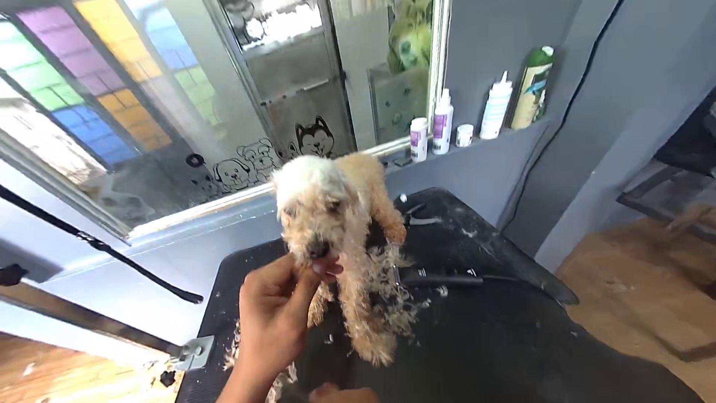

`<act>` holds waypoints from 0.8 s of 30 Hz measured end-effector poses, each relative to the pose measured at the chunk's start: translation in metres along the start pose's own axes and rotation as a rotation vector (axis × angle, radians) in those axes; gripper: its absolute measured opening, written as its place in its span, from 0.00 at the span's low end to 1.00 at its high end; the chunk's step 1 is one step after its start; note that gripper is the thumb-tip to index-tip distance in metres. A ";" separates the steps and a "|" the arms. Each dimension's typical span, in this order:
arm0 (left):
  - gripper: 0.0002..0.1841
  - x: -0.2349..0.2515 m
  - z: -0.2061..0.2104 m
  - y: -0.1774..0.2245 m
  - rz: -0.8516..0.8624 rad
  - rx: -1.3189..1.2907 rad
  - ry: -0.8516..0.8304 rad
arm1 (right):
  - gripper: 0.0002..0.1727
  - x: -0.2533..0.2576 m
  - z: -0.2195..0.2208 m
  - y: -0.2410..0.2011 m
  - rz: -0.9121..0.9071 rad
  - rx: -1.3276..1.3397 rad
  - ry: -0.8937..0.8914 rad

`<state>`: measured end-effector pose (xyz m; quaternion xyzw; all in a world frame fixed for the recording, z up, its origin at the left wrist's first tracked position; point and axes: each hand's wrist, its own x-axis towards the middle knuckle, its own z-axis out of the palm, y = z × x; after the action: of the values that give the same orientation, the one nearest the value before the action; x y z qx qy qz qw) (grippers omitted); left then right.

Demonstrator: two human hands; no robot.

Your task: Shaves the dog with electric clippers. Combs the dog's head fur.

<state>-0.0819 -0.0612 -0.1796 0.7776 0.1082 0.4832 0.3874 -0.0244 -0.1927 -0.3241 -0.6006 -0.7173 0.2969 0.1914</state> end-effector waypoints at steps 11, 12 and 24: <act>0.12 0.001 -0.004 -0.015 0.083 -0.290 0.078 | 0.19 -0.028 -0.138 0.099 -0.308 -0.040 1.187; 0.12 0.001 -0.002 -0.014 0.089 -0.293 0.088 | 0.18 -0.017 -0.146 0.090 -0.366 -0.055 1.191; 0.11 -0.001 0.003 -0.003 0.066 -0.289 0.073 | 0.11 0.033 -0.176 0.059 -0.542 -0.033 1.332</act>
<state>-0.0789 -0.0613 -0.1831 0.6989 0.0261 0.5342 0.4749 0.1242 -0.1201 -0.2339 -0.4578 -0.5765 -0.2013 0.6461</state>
